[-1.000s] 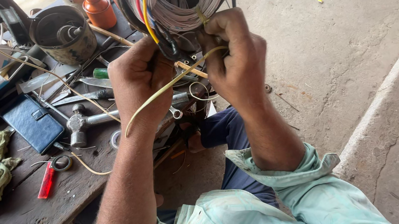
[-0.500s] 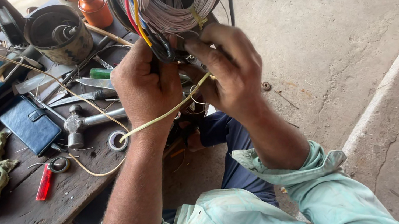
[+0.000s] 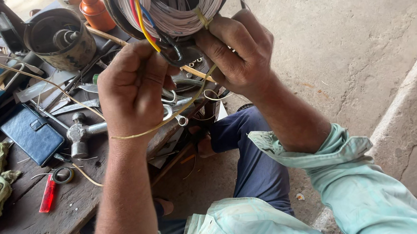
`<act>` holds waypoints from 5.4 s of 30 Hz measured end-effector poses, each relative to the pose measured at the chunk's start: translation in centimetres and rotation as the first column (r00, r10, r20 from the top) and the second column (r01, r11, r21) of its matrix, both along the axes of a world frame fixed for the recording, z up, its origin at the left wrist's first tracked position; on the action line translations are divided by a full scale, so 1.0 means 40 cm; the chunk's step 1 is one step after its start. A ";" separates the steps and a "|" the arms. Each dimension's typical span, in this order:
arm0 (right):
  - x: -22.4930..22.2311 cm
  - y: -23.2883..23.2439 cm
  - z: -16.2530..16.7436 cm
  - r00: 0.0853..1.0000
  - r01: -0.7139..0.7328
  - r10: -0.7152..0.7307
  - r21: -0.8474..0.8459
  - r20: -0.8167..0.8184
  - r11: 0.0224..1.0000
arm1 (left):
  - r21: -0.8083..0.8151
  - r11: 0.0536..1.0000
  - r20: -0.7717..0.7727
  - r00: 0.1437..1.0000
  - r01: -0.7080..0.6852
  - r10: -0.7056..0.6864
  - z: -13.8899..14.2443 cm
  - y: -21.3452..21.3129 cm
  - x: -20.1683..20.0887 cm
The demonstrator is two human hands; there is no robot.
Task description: The person works on a cylindrical electrical coil, repeatedly wrapping and securing it with a yellow tie. They use pliers to cut the tie and adjust the coil's position on the workbench. The task involves handling wires and tools while seated at a cluttered workbench.
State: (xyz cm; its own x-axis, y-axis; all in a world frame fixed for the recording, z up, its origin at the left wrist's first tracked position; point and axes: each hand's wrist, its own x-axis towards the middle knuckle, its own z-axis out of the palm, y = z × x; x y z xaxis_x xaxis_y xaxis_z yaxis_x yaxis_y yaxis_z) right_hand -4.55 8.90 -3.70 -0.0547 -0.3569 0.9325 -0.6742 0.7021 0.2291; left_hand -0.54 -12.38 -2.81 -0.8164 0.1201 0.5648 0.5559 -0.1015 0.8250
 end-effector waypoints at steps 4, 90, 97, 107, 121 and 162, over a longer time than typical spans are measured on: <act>0.005 -0.003 0.015 0.999 0.034 -0.034 0.019 -0.039 0.999 | -0.335 0.756 -0.548 0.769 -0.563 0.329 0.017 -0.026 -0.010; 0.031 -0.039 0.021 0.819 -0.276 0.549 -0.722 0.169 0.634 | -0.458 0.533 -0.850 0.525 -0.711 -0.030 0.135 -0.118 -0.053; 0.030 -0.036 0.028 0.739 -0.297 0.644 -0.764 0.197 0.574 | -0.512 0.577 -0.746 0.662 -0.636 0.068 0.145 -0.100 -0.040; -0.007 -0.050 0.021 0.734 -0.319 0.672 -0.819 0.105 0.476 | -0.536 0.571 -0.761 0.649 -0.622 -0.007 0.131 -0.120 -0.072; -0.012 -0.060 -0.044 0.983 -0.094 0.168 -0.568 0.079 0.818 | -0.473 0.619 -0.832 0.549 -0.627 -0.079 0.098 -0.138 -0.089; -0.067 -0.033 -0.081 0.953 -0.169 0.264 -0.462 0.149 0.871 | -0.471 0.681 -0.747 0.665 -0.561 0.031 0.112 -0.093 -0.097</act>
